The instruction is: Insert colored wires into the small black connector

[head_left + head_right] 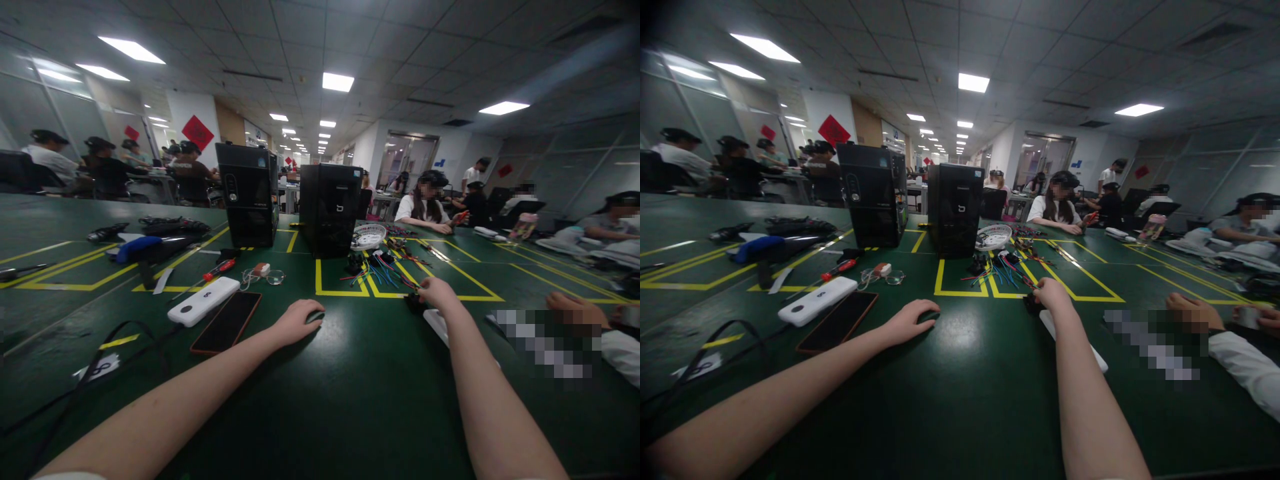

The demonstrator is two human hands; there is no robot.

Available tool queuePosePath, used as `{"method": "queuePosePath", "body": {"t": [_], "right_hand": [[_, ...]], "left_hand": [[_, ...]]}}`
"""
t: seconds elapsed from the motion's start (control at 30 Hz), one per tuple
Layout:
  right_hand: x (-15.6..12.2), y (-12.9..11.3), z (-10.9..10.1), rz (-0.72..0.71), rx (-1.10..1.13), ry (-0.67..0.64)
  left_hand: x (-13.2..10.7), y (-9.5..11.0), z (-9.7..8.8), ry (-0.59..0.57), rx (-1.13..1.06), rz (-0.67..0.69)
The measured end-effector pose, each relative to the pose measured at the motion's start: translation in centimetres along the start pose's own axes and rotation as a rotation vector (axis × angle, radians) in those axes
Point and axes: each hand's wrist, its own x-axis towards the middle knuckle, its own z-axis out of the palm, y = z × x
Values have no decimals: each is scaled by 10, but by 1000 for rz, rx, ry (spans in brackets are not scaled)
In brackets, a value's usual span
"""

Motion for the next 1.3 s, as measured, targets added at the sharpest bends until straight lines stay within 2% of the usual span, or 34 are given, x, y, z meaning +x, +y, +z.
{"method": "queuePosePath", "body": {"t": [0.47, 0.73, 1.0, 1.17, 1.23, 1.3], "right_hand": [[-1, 1, 2, -38, 16, -116], [-4, -2, 1, -88, -61, -86], [-6, -8, 5, -33, -82, -189], [-3, -8, 12, 35, 38, -276], [-1, -6, 11, 30, 38, -266], [1, -1, 8, 34, -25, -200]], "left_hand": [[0, 0, 1, -5, -4, 5], [1, 0, 3, 17, 29, 23], [1, 2, 2, 9, 31, 19], [1, 0, 2, 5, 23, 24], [1, -2, 3, 3, 22, 27], [1, -3, 3, 5, 22, 29]]}}
